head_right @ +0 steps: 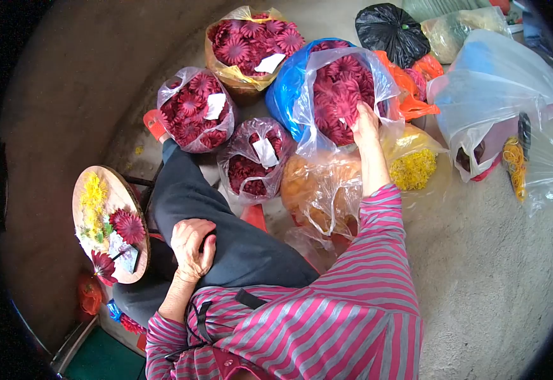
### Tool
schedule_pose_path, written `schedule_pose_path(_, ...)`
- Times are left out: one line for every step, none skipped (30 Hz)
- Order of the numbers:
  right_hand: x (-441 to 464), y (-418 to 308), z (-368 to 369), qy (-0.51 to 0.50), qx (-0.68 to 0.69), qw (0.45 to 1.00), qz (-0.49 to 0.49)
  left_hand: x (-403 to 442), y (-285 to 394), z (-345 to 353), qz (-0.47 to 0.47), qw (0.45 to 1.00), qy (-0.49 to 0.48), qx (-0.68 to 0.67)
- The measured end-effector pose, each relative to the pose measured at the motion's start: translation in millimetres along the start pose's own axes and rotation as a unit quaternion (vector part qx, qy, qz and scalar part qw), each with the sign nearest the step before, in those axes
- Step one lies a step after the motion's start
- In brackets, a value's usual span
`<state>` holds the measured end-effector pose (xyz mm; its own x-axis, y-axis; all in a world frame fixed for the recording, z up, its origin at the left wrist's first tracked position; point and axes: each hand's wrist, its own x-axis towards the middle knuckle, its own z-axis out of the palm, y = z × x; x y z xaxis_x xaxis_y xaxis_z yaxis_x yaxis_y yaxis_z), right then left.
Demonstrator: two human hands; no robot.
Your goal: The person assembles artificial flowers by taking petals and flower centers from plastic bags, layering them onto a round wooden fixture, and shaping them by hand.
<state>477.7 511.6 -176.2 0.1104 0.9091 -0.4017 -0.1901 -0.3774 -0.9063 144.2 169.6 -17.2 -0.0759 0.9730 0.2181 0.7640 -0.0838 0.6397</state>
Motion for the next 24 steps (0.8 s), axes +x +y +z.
schedule_pose_path(-3.4,1.1,3.3,0.025,-0.018,0.999,-0.009,0.6,0.3,-0.2,0.001,1.000,0.000,-0.001)
schedule_pose_path(-6.6,2.1,7.0,0.050,-0.035,0.998,-0.017,0.8,0.7,-0.6,0.001,1.000,0.001,-0.001)
schedule_pose_path(-9.5,1.6,9.6,0.074,-0.053,0.996,-0.026,0.8,0.9,-1.1,0.001,1.000,0.002,-0.002)
schedule_pose_path(-11.4,0.1,10.0,0.072,-0.053,0.996,-0.027,0.6,1.0,-1.2,0.001,1.000,0.004,-0.002)
schedule_pose_path(-13.2,-2.1,9.9,0.063,-0.037,0.997,0.006,0.5,0.8,-1.1,0.003,1.000,0.004,-0.003)
schedule_pose_path(-15.1,-5.8,11.6,0.052,-0.020,0.998,0.038,-0.4,0.4,-1.9,0.006,1.000,0.006,-0.004)
schedule_pose_path(-15.9,-7.9,11.0,0.043,-0.003,0.997,0.071,-0.2,-0.4,-0.9,0.008,1.000,0.006,-0.005)
schedule_pose_path(-16.6,-9.7,10.6,0.034,0.013,0.994,0.105,0.1,-1.0,0.0,0.010,1.000,0.005,-0.006)
schedule_pose_path(-15.6,-9.1,9.5,0.029,0.013,0.994,0.103,-1.6,-0.3,-0.9,0.009,1.000,0.009,-0.004)
schedule_pose_path(-14.3,-6.0,6.0,0.018,-0.084,0.995,0.047,-1.4,-0.6,-0.2,0.009,1.000,0.010,-0.005)
schedule_pose_path(-12.0,-1.5,1.1,0.006,-0.179,0.984,-0.010,-1.4,-0.3,0.6,0.009,1.000,0.011,-0.006)
schedule_pose_path(-11.9,1.9,-1.8,-0.007,-0.270,0.960,-0.069,-3.1,0.8,-1.3,0.010,1.000,0.013,-0.005)
schedule_pose_path(-9.2,5.9,-5.5,-0.019,-0.359,0.925,-0.125,-3.3,0.7,-1.5,0.011,1.000,0.014,-0.006)
schedule_pose_path(-10.4,4.7,-3.5,-0.020,-0.358,0.925,-0.127,-2.2,-0.5,-1.3,0.011,1.000,0.015,-0.005)
schedule_pose_path(-11.4,2.2,0.5,-0.021,-0.285,0.950,-0.127,-1.6,-1.5,-1.8,0.012,1.000,0.018,-0.005)
schedule_pose_path(-14.4,0.7,1.7,-0.022,-0.212,0.969,-0.125,-2.3,-1.6,-1.8,0.012,1.000,0.019,-0.006)
schedule_pose_path(-18.9,-0.5,0.9,-0.021,-0.138,0.983,-0.120,-3.4,-1.3,-1.6,0.012,1.000,0.019,-0.008)
schedule_pose_path(-23.9,-2.3,-0.6,-0.019,-0.063,0.991,-0.116,-3.9,-1.2,-1.6,0.014,1.000,0.018,-0.010)
schedule_pose_path(-31.1,-7.0,-0.3,-0.019,-0.062,0.991,-0.118,-3.6,-1.1,-1.3,0.015,1.000,0.019,-0.010)
schedule_pose_path(-37.8,-12.8,0.7,-0.065,0.016,0.994,-0.088,-2.6,-1.0,-0.7,0.014,1.000,0.019,-0.013)
schedule_pose_path(-49.6,-21.4,4.9,-0.110,0.093,0.988,-0.056,-2.4,-0.5,0.2,0.012,1.000,0.019,-0.016)
schedule_pose_path(-62.9,-30.5,10.2,-0.155,0.168,0.973,-0.023,-2.4,0.0,1.0,0.009,1.000,0.020,-0.019)
schedule_pose_path(-76.1,-39.8,17.2,-0.200,0.243,0.949,0.011,-2.4,0.0,1.4,0.006,1.000,0.020,-0.021)
schedule_pose_path(-97.2,-53.8,36.6,-0.190,0.233,0.953,0.018,-5.5,-0.6,-1.3,0.002,1.000,0.015,-0.025)
